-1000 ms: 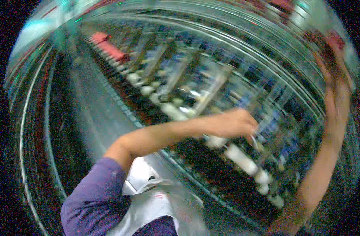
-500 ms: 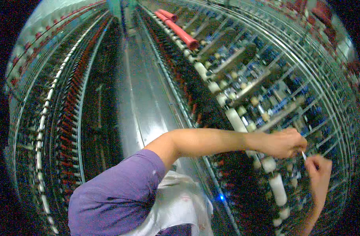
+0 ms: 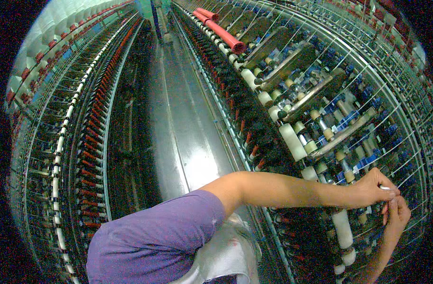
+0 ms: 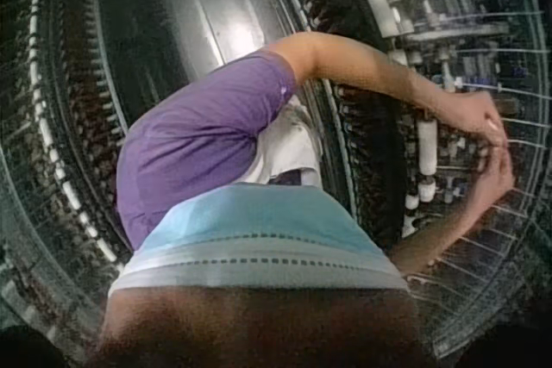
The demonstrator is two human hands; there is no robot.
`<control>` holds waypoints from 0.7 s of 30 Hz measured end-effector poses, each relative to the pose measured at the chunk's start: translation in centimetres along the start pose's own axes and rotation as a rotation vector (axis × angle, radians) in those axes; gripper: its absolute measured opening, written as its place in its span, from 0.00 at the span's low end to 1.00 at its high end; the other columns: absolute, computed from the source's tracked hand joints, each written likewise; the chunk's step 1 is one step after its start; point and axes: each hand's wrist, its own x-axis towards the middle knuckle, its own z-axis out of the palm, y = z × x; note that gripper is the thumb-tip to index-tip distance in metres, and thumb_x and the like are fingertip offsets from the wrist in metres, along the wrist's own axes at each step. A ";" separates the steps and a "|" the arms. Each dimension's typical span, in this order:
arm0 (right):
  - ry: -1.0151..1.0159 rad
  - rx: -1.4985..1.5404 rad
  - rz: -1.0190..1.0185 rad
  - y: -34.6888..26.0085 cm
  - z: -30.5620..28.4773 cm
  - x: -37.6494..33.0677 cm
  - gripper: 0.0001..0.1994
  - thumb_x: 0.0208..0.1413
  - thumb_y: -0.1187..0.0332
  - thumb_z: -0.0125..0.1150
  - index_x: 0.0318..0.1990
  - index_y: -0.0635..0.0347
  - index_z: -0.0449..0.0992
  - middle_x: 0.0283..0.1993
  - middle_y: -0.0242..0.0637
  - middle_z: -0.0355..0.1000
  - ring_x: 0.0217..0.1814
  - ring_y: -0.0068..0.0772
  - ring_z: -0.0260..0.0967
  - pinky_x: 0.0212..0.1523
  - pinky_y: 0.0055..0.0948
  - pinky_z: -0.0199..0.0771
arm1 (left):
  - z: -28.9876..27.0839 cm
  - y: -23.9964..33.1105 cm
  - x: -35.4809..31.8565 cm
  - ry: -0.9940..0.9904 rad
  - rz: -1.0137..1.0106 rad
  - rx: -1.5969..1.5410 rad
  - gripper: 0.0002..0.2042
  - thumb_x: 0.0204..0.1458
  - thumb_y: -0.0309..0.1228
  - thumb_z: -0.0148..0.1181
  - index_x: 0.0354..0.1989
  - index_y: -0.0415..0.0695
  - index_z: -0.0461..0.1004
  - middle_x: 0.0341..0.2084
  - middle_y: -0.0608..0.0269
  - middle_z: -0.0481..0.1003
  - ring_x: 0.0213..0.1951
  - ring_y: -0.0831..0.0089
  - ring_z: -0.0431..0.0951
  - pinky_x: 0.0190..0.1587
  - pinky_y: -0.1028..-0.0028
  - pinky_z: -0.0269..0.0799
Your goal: The person walks between rows of spinning machines in a textile factory, removes empty bobbins, and replaces them with new ones. They thread the yarn through guides and onto the bobbins, then restart the machines. The person repeats this process at multiple stations along the aisle.
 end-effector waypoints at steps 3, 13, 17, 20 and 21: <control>-0.027 -0.106 0.076 -1.1 0.1 -0.8 0.10 0.59 0.65 0.52 0.31 0.61 0.74 0.18 0.26 0.64 0.13 0.12 0.53 0.12 0.15 0.48 | -0.7 -0.6 0.4 0.067 -0.038 0.423 0.09 0.46 0.29 0.59 0.19 0.38 0.75 0.15 0.63 0.74 0.17 0.79 0.69 0.22 0.75 0.66; -0.004 -1.356 -0.430 -2.4 -0.6 -5.8 0.03 0.41 0.77 0.55 0.27 0.62 0.70 0.28 0.42 0.65 0.30 0.45 0.69 0.28 0.38 0.71 | -0.9 -3.9 8.7 -0.354 0.393 1.561 0.13 0.52 0.32 0.53 0.43 0.39 0.73 0.28 0.55 0.75 0.30 0.65 0.76 0.29 0.67 0.70; -0.125 -1.483 -0.459 -3.3 0.1 -4.6 0.04 0.37 0.77 0.57 0.24 0.62 0.71 0.30 0.41 0.65 0.33 0.39 0.70 0.29 0.34 0.73 | 1.9 -5.8 10.7 -0.731 0.009 1.965 0.11 0.45 0.29 0.56 0.38 0.42 0.77 0.33 0.53 0.78 0.39 0.60 0.79 0.38 0.61 0.74; -0.131 -1.532 -0.495 -3.9 0.6 -3.7 0.04 0.35 0.77 0.58 0.23 0.61 0.72 0.31 0.39 0.64 0.37 0.36 0.70 0.31 0.32 0.73 | 1.6 -7.0 11.2 -0.770 -0.137 1.947 0.13 0.45 0.30 0.56 0.40 0.44 0.77 0.38 0.53 0.77 0.41 0.59 0.78 0.40 0.60 0.74; -0.158 -1.545 -0.515 -3.9 0.5 -3.3 0.04 0.34 0.77 0.58 0.22 0.61 0.72 0.31 0.39 0.65 0.38 0.36 0.69 0.31 0.32 0.73 | 1.2 -7.7 11.4 -0.768 -0.179 1.949 0.13 0.45 0.31 0.56 0.40 0.44 0.77 0.39 0.53 0.77 0.42 0.59 0.78 0.41 0.60 0.73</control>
